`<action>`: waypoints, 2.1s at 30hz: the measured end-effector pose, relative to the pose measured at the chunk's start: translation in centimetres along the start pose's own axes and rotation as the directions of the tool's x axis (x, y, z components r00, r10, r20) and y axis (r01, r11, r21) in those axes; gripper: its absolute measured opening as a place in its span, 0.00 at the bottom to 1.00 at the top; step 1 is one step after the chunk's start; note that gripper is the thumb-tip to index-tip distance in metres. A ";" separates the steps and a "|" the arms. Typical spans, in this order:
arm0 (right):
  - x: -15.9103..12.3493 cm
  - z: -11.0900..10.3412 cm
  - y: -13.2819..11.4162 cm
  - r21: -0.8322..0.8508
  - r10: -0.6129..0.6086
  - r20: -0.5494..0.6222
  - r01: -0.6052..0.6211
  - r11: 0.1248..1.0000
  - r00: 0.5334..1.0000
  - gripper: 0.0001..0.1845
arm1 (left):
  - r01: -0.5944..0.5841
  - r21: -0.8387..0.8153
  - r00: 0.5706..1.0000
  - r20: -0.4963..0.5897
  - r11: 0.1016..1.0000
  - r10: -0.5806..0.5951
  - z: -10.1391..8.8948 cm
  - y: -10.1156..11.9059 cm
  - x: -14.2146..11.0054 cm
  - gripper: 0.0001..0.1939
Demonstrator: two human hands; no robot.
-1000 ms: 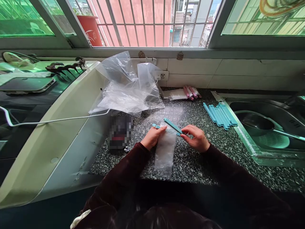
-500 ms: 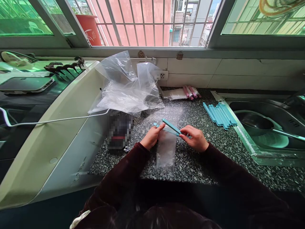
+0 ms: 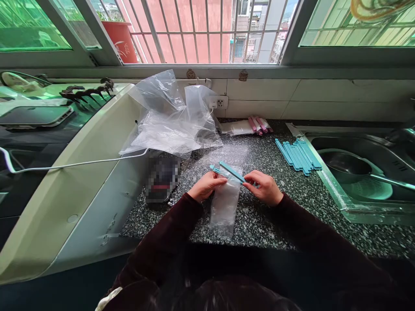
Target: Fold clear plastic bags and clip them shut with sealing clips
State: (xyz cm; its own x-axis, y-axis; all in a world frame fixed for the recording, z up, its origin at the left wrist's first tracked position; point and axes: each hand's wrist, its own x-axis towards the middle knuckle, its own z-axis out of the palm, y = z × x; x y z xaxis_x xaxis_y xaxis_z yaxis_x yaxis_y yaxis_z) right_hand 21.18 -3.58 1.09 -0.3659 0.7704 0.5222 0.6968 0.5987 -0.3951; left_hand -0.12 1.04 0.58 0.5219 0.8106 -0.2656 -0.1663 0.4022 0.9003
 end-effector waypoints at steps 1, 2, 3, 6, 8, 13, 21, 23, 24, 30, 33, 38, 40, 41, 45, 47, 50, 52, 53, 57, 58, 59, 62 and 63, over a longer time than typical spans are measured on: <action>0.0 0.0 0.0 -0.003 -0.007 0.001 0.007 1.000 1.000 0.08 | 0.011 0.002 1.000 0.006 1.000 -0.011 0.0 0.1 0.0 0.15; 0.0 0.0 0.0 -0.005 -0.014 0.002 0.014 1.000 1.000 0.08 | 0.018 0.001 1.000 0.011 1.000 -0.018 0.1 0.1 -0.1 0.15; 0.0 0.0 0.1 -0.007 -0.022 0.002 0.022 1.000 1.000 0.08 | 0.021 -0.002 1.000 0.012 1.000 -0.021 0.1 0.2 -0.1 0.16; 0.0 0.0 0.1 -0.019 -0.041 -0.004 0.041 0.999 0.999 0.07 | 0.014 -0.028 1.000 0.001 1.000 -0.014 0.3 0.4 -0.3 0.17; -0.1 0.0 0.2 -0.038 -0.046 0.004 0.046 0.998 0.999 0.08 | 0.011 -0.042 1.000 -0.004 0.999 -0.011 0.3 0.4 -0.3 0.17; -0.1 0.2 0.4 -0.082 -0.057 0.019 0.058 0.995 0.998 0.08 | 0.000 -0.051 1.000 0.013 0.999 0.001 0.1 0.1 -0.1 0.15; -0.2 0.4 0.6 -0.103 -0.059 0.051 0.064 0.993 0.997 0.09 | 0.021 -0.074 1.000 -0.009 0.997 -0.022 0.3 0.3 -0.2 0.13; -0.3 0.5 0.7 -0.110 -0.052 0.062 0.059 0.992 0.997 0.10 | 0.029 -0.080 1.000 -0.008 0.996 -0.030 0.3 0.3 -0.2 0.14; -0.3 0.5 0.7 -0.113 -0.049 0.066 0.057 0.992 0.997 0.10 | 0.029 -0.082 1.000 -0.005 0.996 -0.030 0.3 0.3 -0.2 0.14; -0.4 0.6 0.9 -0.123 -0.059 0.076 0.068 0.990 0.995 0.10 | 0.030 -0.074 1.000 0.008 0.997 -0.029 0.4 0.3 -0.2 0.15; -0.4 0.6 0.8 -0.132 -0.062 0.082 0.072 0.989 0.995 0.09 | 0.029 -0.067 1.000 0.010 0.997 -0.028 0.4 0.4 -0.3 0.14; -0.4 0.6 0.7 -0.133 -0.055 0.092 0.067 0.989 0.994 0.08 | 0.020 -0.048 1.000 0.020 0.999 -0.019 0.3 0.4 -0.3 0.13; -0.4 0.5 0.6 -0.134 -0.051 0.098 0.064 0.989 0.994 0.08 | 0.016 -0.041 1.000 0.018 0.999 -0.016 0.3 0.4 -0.3 0.13; -0.4 0.5 0.6 -0.137 -0.050 0.101 0.063 0.989 0.994 0.08 | 0.016 -0.038 1.000 0.017 0.999 -0.015 0.3 0.4 -0.3 0.13; -0.4 0.4 0.5 -0.160 -0.056 0.103 0.072 0.984 0.993 0.08 | 0.017 -0.037 1.000 0.021 0.999 -0.016 0.3 0.4 -0.3 0.15; -0.4 0.4 0.5 -0.175 -0.058 0.099 0.075 0.982 0.993 0.08 | 0.010 -0.037 0.999 0.032 0.999 -0.008 0.3 0.5 -0.4 0.15; -0.4 0.5 0.5 -0.182 -0.068 0.089 0.083 0.980 0.994 0.08 | 0.001 -0.018 0.999 0.042 1.000 -0.001 0.4 0.9 -0.6 0.15; -0.4 0.5 0.4 -0.189 -0.077 0.080 0.091 0.978 0.994 0.08 | -0.011 0.011 0.999 0.050 1.000 0.011 0.5 1.2 -0.7 0.16; -0.4 0.5 0.4 -0.198 -0.081 0.075 0.094 0.976 0.994 0.08 | -0.021 0.028 0.998 0.057 0.999 0.020 0.5 1.3 -0.8 0.16; -0.4 0.4 0.2 -0.241 -0.094 0.064 0.107 0.965 0.993 0.08 | -0.076 0.106 0.996 0.054 0.991 0.071 0.4 1.5 -0.9 0.18; -0.4 0.4 0.2 -0.250 -0.099 0.066 0.112 0.962 0.993 0.09 | -0.086 0.135 0.996 0.039 0.987 0.081 0.3 1.4 -0.9 0.18; -0.4 0.4 0.1 -0.258 -0.104 0.067 0.118 0.959 0.992 0.08 | -0.091 0.167 0.996 0.017 0.982 0.090 0.3 1.4 -0.8 0.19; -0.3 0.2 -0.2 -0.281 -0.130 0.067 0.143 0.949 0.989 0.08 | -0.114 0.241 0.987 -0.085 0.964 0.138 0.2 1.2 -0.7 0.22; -0.3 0.2 -0.3 -0.290 -0.142 0.067 0.155 0.944 0.988 0.08 | -0.127 0.249 0.980 -0.115 0.960 0.160 0.2 1.1 -0.7 0.24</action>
State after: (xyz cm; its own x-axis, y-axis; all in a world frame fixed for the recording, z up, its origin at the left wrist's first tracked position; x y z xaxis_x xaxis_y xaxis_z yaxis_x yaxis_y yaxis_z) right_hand 20.96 -3.94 0.92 -0.5016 0.6906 0.5211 0.7799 0.6216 -0.0731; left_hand -0.50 0.89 1.81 0.3889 0.9079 -0.1563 -0.0182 0.1772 0.9840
